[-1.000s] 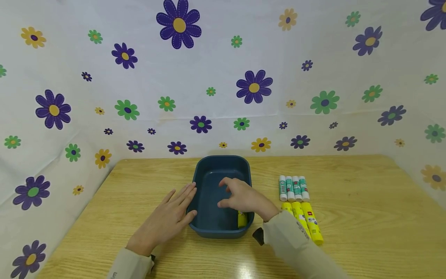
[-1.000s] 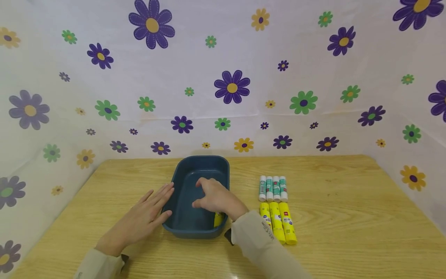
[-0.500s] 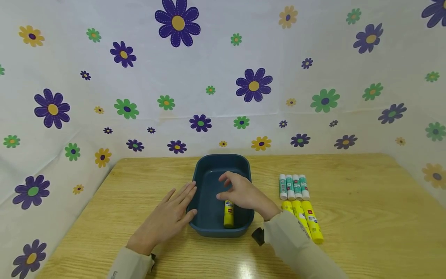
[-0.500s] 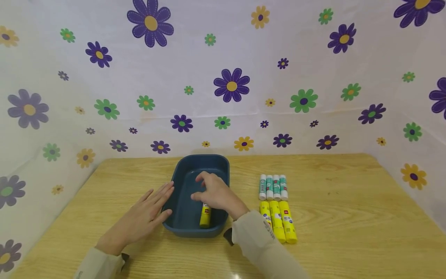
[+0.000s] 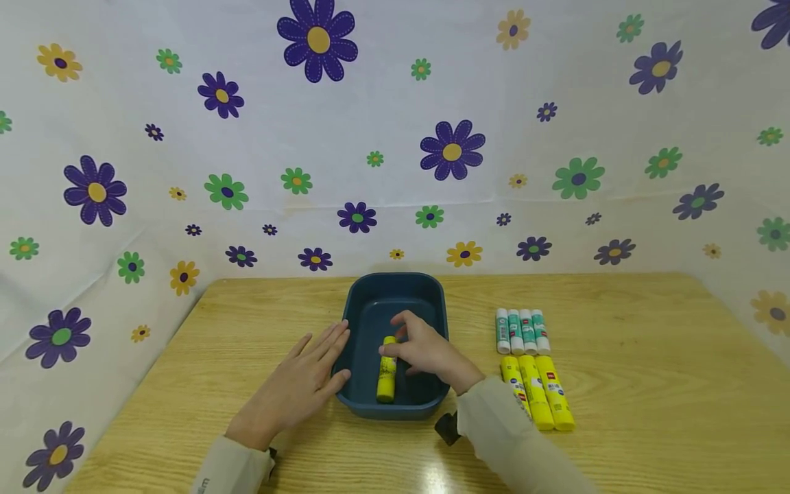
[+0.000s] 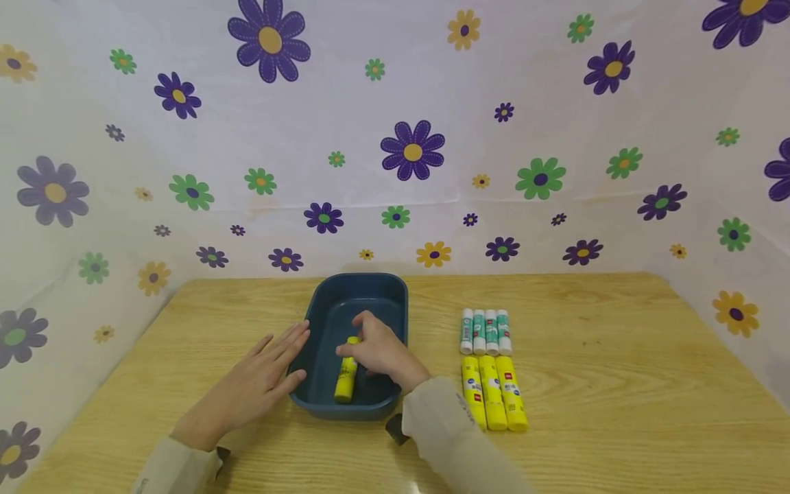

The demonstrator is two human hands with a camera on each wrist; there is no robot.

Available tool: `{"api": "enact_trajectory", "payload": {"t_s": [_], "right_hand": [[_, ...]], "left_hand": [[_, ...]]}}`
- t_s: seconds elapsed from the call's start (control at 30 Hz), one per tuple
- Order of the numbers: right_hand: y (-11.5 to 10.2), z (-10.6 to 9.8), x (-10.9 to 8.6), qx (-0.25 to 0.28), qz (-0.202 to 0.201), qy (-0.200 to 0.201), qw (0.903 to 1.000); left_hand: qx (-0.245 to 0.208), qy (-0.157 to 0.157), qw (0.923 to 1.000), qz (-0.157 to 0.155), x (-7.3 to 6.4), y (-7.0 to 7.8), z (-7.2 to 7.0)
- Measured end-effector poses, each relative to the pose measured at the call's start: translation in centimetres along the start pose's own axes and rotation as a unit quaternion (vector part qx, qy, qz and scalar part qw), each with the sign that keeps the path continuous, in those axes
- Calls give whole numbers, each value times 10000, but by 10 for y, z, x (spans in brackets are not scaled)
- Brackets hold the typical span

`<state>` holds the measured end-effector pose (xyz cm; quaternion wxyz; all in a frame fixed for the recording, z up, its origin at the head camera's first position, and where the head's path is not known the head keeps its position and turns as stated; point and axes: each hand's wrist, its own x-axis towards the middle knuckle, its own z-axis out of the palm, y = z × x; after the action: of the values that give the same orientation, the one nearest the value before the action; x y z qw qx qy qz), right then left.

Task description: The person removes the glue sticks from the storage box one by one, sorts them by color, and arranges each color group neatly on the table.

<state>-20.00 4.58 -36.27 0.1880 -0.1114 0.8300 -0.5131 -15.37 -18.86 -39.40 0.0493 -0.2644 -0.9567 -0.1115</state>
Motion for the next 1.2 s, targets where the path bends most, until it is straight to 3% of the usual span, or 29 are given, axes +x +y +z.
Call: {"api": "enact_trajectory", "payload": {"t_s": [0.4,0.77,0.9,1.2], "right_hand": [[3,15,7,1048,380,-425,9929],[6,18,18,2159,574,-1235,9669],[6,18,21,2374,637,-1357,9598],[7,19,21,2446,594,-1498,9561]], "left_hand": [[50,-60,10000,34,1,2,-3],[66,-92,9999,17,2,2,-2],[18,-103,9999,34,3,2,-3],[18,-58,10000,77,2,3,-4]]}}
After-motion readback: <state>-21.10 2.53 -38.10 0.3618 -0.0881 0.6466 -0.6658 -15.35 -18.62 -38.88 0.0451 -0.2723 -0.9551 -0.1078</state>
